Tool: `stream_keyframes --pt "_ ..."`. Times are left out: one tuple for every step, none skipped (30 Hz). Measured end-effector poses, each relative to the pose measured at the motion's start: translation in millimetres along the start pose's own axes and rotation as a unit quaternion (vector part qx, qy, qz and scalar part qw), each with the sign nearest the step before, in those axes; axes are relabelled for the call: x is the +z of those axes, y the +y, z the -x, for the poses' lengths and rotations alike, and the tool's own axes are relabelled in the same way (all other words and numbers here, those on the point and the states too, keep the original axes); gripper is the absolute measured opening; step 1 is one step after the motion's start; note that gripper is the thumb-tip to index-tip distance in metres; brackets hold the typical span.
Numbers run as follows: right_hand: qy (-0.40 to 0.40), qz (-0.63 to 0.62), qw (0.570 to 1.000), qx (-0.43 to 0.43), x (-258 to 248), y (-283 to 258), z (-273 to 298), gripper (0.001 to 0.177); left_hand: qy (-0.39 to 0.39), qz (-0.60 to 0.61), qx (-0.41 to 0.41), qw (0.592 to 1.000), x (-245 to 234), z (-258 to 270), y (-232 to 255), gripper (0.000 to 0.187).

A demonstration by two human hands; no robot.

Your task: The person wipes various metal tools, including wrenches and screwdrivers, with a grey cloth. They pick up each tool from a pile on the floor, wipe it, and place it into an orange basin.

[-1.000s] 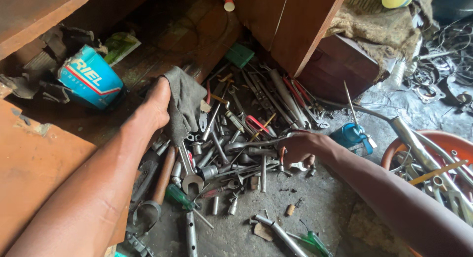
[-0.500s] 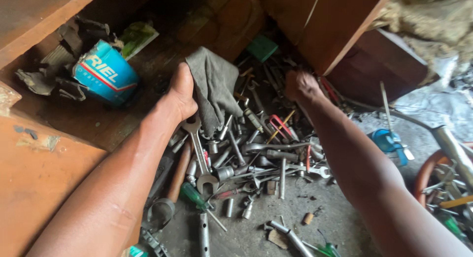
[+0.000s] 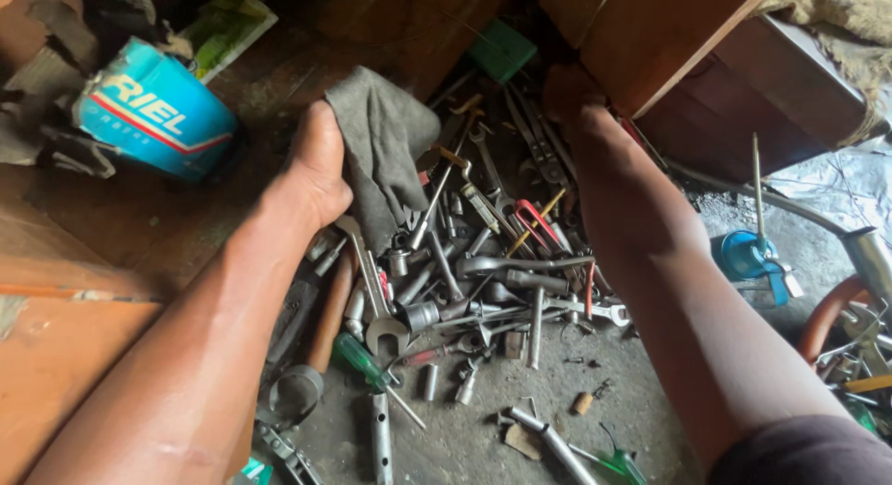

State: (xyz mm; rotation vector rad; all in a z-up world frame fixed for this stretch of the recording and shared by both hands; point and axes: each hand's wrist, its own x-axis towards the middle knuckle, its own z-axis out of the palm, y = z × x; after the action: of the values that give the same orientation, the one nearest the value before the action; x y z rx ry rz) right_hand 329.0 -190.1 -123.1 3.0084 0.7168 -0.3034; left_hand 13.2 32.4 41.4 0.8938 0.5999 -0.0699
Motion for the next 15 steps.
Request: stream_keyframes --pt "0.002 0.002 1.0 0.005 3.0 3.6 -1.8 0.023 -0.024 0.001 0.012 1.0 1.8 -0.6 -1.7 0.047" --pt "0.001 0.005 1.0 0.005 5.1 2.8 -5.6 0.023 -0.044 -0.001 0.027 0.999 0.8 -0.7 -2.8 0.046" --pt "0.002 0.007 1.0 0.006 7.0 2.2 -8.7 0.023 -0.064 -0.002 0.042 0.997 -1.5 -1.3 -3.6 0.045" --pt "0.002 0.01 1.0 0.005 8.7 3.0 -10.9 0.023 -0.055 -0.003 0.039 0.998 -3.1 -3.2 -5.3 0.044" --pt "0.002 0.015 1.0 0.002 10.2 2.8 -12.8 0.023 -0.047 -0.004 0.036 0.998 -4.0 -5.0 -8.1 0.044" --pt "0.005 0.019 1.0 0.001 8.3 3.4 -15.7 0.023 -0.04 -0.004 0.036 0.999 -3.5 -7.5 -9.6 0.043" --pt "0.008 0.023 1.0 0.001 8.0 2.8 -16.6 0.023 -0.03 -0.017 0.03 0.999 -2.6 -9.1 -12.2 0.044" --pt "0.011 0.025 1.0 0.002 5.7 1.9 -18.9 0.023 -0.02 -0.032 0.023 0.999 -2.3 -9.8 -15.1 0.044" --pt "0.014 0.027 1.0 0.0 4.8 -0.7 -20.4 0.023 -0.01 -0.046 0.016 0.999 -3.2 -10.8 -16.3 0.045" --pt "0.016 0.029 0.999 -0.001 5.0 -1.9 -20.4 0.023 -0.01 -0.052 0.018 0.998 -5.0 -11.7 -18.1 0.044" --pt "0.017 0.03 0.999 -0.002 5.6 -4.4 -21.0 0.023 -0.009 -0.057 0.019 0.998 -6.6 -13.3 -20.5 0.043" --pt "0.018 0.031 0.999 -0.001 6.9 -5.4 -20.1 0.023 -0.009 -0.062 0.019 0.998 -8.4 -15.2 -22.8 0.042" --pt "0.02 0.033 0.999 0.0 8.1 -7.2 -20.1 0.023 -0.016 -0.07 0.024 0.997 -10.3 -17.2 -24.0 0.042" --pt "0.021 0.034 0.999 -0.002 9.5 -7.2 -19.0 0.023 -0.022 -0.075 0.028 0.997 -11.6 -18.8 -26.5 0.041" --pt "0.02 0.036 0.999 -0.003 11.7 -7.6 -17.6 0.023 -0.029 -0.08 0.033 0.996 -13.1 -19.8 -29.0 0.041"
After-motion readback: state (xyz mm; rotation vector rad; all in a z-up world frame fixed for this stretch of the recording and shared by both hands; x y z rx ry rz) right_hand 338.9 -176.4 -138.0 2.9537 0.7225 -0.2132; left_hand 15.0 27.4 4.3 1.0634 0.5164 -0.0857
